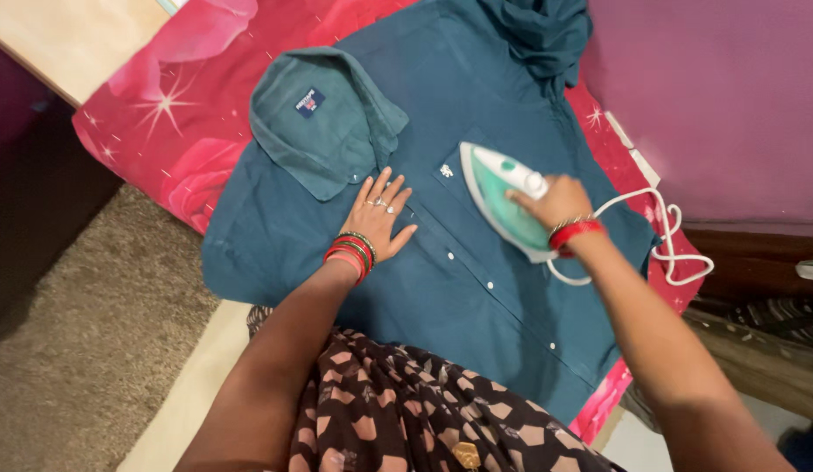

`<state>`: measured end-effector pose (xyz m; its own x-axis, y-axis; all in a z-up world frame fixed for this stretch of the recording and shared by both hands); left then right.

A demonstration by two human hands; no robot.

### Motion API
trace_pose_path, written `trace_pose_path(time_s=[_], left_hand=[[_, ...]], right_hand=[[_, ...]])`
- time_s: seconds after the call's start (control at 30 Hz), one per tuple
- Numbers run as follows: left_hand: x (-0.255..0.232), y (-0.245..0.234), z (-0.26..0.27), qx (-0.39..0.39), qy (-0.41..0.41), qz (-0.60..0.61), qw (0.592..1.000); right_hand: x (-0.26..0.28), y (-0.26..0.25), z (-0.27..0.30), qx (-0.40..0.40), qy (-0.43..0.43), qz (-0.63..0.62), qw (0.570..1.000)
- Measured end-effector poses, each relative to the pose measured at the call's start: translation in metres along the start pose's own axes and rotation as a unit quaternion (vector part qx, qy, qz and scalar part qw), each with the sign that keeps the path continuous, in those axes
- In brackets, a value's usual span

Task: The person irons a teal shirt on a bed, smoothing the collar and body with an iron. They then pick up a blue plaid shirt, lay it flat, and iron it as well.

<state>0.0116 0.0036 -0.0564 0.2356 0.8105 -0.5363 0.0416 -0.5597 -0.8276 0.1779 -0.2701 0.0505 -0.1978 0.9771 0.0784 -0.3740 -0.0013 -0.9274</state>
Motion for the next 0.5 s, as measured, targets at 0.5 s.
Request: trace_pose_path(time_s=[0.5], left_hand=[[-0.003,-0.004,0.0,0.02,-0.011,-0.005,1.0]], right_hand=[[0.049,-0.006,-0.018,-0.042,-0.011,0.039,0.998]])
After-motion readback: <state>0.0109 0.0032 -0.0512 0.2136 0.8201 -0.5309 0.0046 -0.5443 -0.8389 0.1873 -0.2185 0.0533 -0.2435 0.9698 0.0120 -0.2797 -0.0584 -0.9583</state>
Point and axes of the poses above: each hand's wrist, its own z-axis away from the middle knuckle, its own y-axis out of the palm, x = y × z, the point moved 6 cm from there along -z, towards the middle knuckle, and after that the axes turned 1 degree about x, right-handed, at the moved point
